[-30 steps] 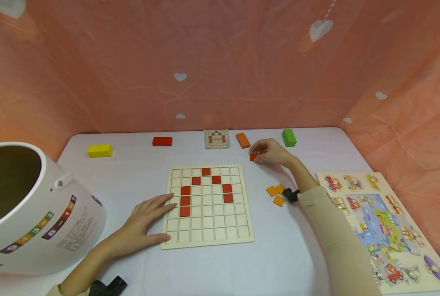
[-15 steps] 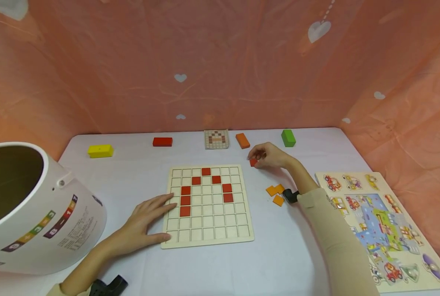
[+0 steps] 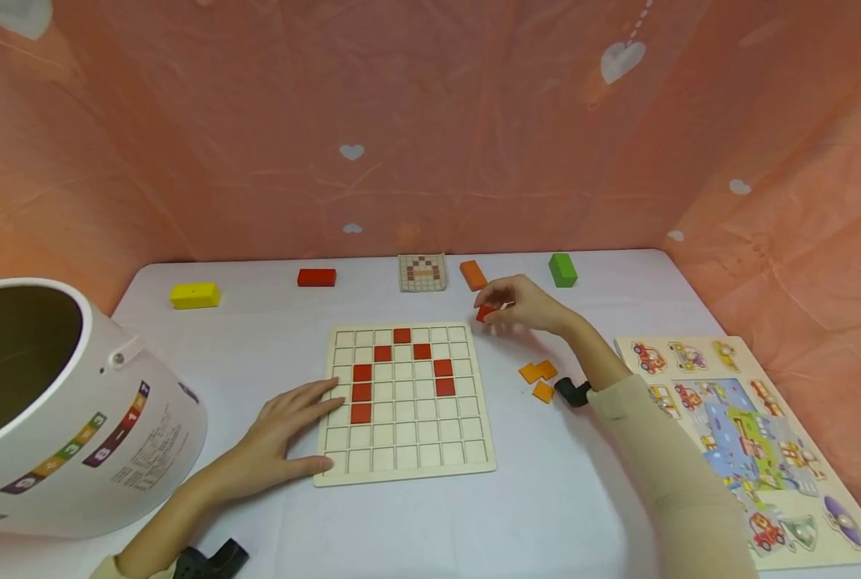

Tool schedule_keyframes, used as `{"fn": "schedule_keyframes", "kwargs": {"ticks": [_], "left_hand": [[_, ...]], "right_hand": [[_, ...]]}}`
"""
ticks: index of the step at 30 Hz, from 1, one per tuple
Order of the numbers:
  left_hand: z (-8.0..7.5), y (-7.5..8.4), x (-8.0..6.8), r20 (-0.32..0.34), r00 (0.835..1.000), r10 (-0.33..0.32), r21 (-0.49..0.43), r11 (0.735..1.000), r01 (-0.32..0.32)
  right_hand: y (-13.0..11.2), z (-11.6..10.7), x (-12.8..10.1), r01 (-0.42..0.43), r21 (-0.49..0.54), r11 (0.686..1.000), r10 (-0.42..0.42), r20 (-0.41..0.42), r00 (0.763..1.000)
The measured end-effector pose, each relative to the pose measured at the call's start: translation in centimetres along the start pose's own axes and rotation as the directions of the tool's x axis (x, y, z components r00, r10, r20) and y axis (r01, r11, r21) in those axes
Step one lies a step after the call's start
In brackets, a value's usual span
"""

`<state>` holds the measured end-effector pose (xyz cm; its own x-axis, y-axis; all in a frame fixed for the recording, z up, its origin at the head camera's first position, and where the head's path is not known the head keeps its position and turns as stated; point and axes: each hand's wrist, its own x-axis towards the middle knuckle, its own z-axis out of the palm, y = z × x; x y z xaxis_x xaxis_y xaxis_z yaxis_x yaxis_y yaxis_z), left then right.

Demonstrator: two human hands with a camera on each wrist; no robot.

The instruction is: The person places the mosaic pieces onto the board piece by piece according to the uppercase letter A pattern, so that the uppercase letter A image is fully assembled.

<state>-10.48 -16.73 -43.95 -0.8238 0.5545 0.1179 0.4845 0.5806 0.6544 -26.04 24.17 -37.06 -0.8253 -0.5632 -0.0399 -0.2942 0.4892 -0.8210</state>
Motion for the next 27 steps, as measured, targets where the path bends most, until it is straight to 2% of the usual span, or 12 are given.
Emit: {"fn": "schedule_keyframes", "kwargs": {"ticks": [5, 10, 19, 27], "left_hand": [[-0.1, 0.0, 0.0, -0.002, 1.0, 0.001, -0.003, 1.0, -0.001], [-0.1, 0.0, 0.0, 0.0, 1.0, -0.003, -0.006, 1.0, 0.003], [-0.2, 0.1, 0.0, -0.005, 1.0, -0.01, -0.007, 1.0, 0.01], [-0.2, 0.3, 0.0, -0.005, 1.0, -0.008, -0.013, 1.0, 0.008]], "right_hand": [[-2.0, 2.0, -1.0, 0.026, 0.097, 0.995, -0.036, 0.103, 0.994], [-3.2, 4.7, -2.6, 0.015, 0.15, 0.989, -0.048, 0.224, 0.973], [-3.1, 7.6, -3.7, -0.055, 0.193, 0.98, 0.005, 0.254, 0.967], [-3.4, 8.4, -3.8, -0.047, 0.094, 0.994, 0.023, 0.237, 0.971]]}}
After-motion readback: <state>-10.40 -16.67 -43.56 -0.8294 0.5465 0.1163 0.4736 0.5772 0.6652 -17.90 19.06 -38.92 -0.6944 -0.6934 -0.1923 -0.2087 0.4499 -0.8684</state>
